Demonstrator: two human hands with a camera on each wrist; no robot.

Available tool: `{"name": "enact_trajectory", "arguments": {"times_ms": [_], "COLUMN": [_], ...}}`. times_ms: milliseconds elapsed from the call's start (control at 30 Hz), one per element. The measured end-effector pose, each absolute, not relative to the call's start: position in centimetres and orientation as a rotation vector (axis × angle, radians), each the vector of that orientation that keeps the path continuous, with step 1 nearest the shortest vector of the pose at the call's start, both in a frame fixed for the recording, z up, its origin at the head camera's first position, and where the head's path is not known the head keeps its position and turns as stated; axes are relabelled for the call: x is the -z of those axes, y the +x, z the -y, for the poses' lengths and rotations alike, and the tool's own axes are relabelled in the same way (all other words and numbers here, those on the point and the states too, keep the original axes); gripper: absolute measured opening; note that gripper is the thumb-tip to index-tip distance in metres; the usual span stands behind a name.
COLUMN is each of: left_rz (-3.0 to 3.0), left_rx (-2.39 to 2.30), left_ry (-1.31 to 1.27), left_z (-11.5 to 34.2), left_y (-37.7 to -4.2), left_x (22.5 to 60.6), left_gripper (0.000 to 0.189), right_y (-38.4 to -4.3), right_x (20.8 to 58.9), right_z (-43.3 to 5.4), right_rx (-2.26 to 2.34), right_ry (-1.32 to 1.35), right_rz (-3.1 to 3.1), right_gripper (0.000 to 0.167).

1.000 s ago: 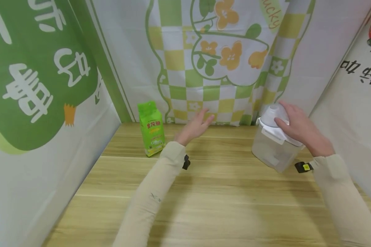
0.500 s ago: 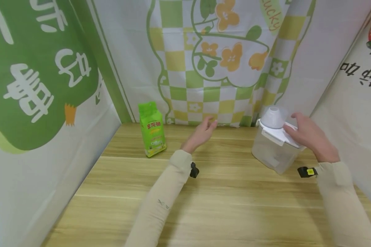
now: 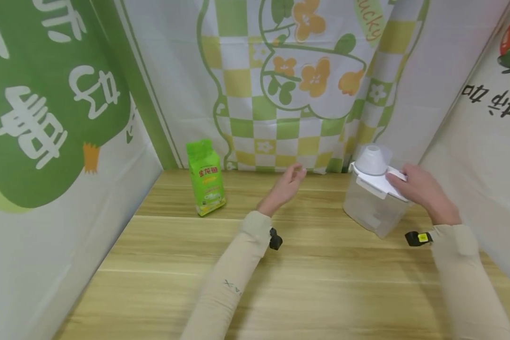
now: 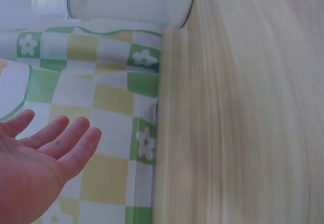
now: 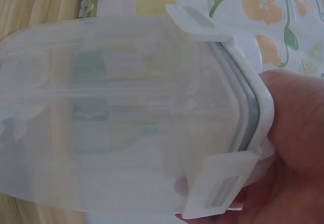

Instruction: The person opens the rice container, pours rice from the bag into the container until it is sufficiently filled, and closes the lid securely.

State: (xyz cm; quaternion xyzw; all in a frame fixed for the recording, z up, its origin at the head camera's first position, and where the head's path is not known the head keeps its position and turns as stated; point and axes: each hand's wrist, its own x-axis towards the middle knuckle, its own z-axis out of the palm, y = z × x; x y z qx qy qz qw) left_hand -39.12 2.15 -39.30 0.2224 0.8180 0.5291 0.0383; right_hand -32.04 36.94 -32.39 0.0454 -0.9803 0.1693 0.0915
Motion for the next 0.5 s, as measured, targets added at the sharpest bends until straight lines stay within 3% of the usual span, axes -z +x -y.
{"name": "enact_trajectory", "arguments": {"times_ms": [500], "left_rz": [-2.51], "left_rx": [-1.64], "left_ry": [0.882], "left_z": [-3.5], "left_y": [-37.7], "left_x": [38.2], "left_gripper": [0.058], "right_y": [-32.1], "right_x": [32.3], "right_z": [-34.8], "right_rx": [-0.593], "right_ry": [0.248], "right_rz": [2.794], "right_gripper": [0.042]}}
